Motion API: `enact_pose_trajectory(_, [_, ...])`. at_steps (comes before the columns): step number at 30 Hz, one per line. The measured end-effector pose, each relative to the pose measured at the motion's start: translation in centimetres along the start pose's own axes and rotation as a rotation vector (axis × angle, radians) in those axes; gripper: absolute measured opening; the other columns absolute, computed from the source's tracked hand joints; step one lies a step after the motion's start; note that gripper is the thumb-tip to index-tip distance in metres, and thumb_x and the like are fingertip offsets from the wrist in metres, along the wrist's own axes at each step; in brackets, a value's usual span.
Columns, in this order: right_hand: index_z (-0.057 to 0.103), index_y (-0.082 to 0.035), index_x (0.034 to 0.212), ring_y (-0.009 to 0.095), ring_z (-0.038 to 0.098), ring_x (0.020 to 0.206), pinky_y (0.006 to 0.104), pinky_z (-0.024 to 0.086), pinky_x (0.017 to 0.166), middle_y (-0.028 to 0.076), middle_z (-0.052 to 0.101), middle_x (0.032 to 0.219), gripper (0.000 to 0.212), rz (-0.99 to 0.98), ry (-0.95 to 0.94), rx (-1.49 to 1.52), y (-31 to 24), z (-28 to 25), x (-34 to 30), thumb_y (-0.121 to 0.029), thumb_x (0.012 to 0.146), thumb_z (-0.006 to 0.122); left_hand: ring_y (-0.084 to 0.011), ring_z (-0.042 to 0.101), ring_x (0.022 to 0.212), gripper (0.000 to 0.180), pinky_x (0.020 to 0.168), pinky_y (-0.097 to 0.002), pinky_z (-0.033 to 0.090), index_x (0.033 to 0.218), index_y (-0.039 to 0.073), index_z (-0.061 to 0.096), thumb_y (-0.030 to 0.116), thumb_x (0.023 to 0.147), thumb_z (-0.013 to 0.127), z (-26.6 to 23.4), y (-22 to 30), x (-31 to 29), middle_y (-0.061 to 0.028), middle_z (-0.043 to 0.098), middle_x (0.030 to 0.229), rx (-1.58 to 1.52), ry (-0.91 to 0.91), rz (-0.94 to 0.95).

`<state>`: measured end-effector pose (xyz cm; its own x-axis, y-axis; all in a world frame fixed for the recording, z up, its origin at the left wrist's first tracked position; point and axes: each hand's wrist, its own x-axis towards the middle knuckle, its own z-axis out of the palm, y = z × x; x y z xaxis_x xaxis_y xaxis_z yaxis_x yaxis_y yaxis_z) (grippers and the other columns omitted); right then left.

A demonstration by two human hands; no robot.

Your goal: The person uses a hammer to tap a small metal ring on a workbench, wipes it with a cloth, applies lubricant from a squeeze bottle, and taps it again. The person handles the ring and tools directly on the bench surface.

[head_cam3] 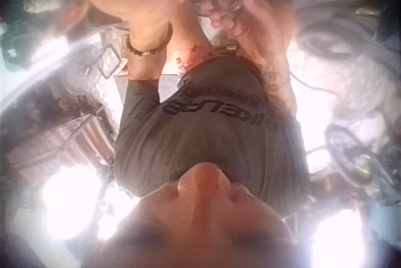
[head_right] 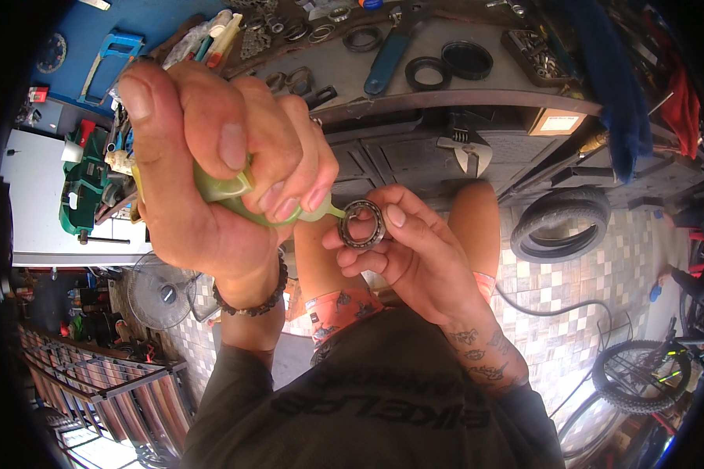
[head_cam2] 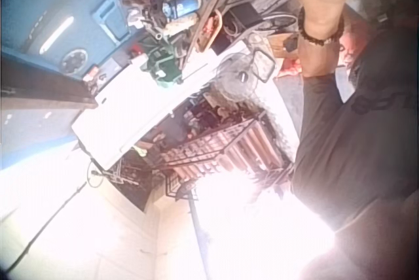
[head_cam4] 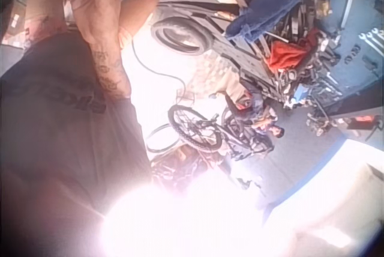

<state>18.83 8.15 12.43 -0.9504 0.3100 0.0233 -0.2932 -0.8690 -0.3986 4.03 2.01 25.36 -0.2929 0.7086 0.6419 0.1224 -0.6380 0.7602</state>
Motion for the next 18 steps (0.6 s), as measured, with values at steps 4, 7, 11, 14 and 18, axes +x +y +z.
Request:
enact_pose_trajectory(4, [0.055, -0.003, 0.132, 0.034, 0.073, 0.106, 0.0403, 0.061, 0.091, 0.021, 0.070, 0.113, 0.030, 0.007, -0.012, 0.000, 0.0, -0.1, 0.0, -0.025, 0.111, 0.053, -0.0153, 0.033, 0.039, 0.050, 0.038, -0.0329, 0.038, 0.086, 0.012, 0.045, 0.044, 0.116, 0.019, 0.2, -0.3, 0.2, -0.0046, 0.039, 0.053, -0.049, -0.040, 0.044])
enact_pose_trajectory(7, [0.055, -0.003, 0.132, 0.034, 0.072, 0.109, 0.0401, 0.062, 0.092, 0.020, 0.070, 0.113, 0.030, 0.003, -0.010, -0.011, 0.0, -0.1, 0.0, -0.025, 0.111, 0.054, -0.0152, 0.033, 0.039, 0.051, 0.038, -0.0328, 0.038, 0.086, 0.012, 0.045, 0.044, 0.116, 0.019, 0.0, -0.8, 0.4, -0.0045, 0.039, 0.052, -0.214, -0.066, 0.157])
enact_pose_trajectory(11, [0.055, -0.002, 0.133, 0.035, 0.071, 0.113, 0.0401, 0.062, 0.094, 0.019, 0.069, 0.113, 0.031, -0.004, -0.022, -0.002, 0.0, -0.2, -0.1, -0.024, 0.111, 0.054, -0.0152, 0.033, 0.039, 0.051, 0.038, -0.0327, 0.038, 0.086, 0.012, 0.046, 0.044, 0.116, 0.019, 0.1, -0.4, 0.2, -0.0045, 0.040, 0.052, -0.115, -0.050, 0.081])
enact_pose_trajectory(14, [0.055, -0.002, 0.134, 0.035, 0.071, 0.114, 0.0402, 0.062, 0.094, 0.019, 0.069, 0.113, 0.031, -0.015, -0.014, 0.007, 0.1, -0.2, -0.1, -0.023, 0.111, 0.054, -0.0151, 0.033, 0.039, 0.051, 0.038, -0.0327, 0.038, 0.086, 0.012, 0.046, 0.044, 0.116, 0.020, 0.2, 0.1, 0.1, -0.0046, 0.040, 0.052, -0.033, -0.043, 0.018])
enact_pose_trajectory(18, [0.056, -0.002, 0.134, 0.036, 0.070, 0.116, 0.0405, 0.062, 0.095, 0.018, 0.069, 0.114, 0.031, -0.021, 0.004, -0.003, 0.1, -0.2, -0.1, -0.023, 0.111, 0.054, -0.0151, 0.033, 0.038, 0.052, 0.038, -0.0325, 0.038, 0.085, 0.012, 0.046, 0.044, 0.116, 0.020, 0.2, 0.2, 0.2, -0.0047, 0.040, 0.052, -0.028, -0.053, 0.014])
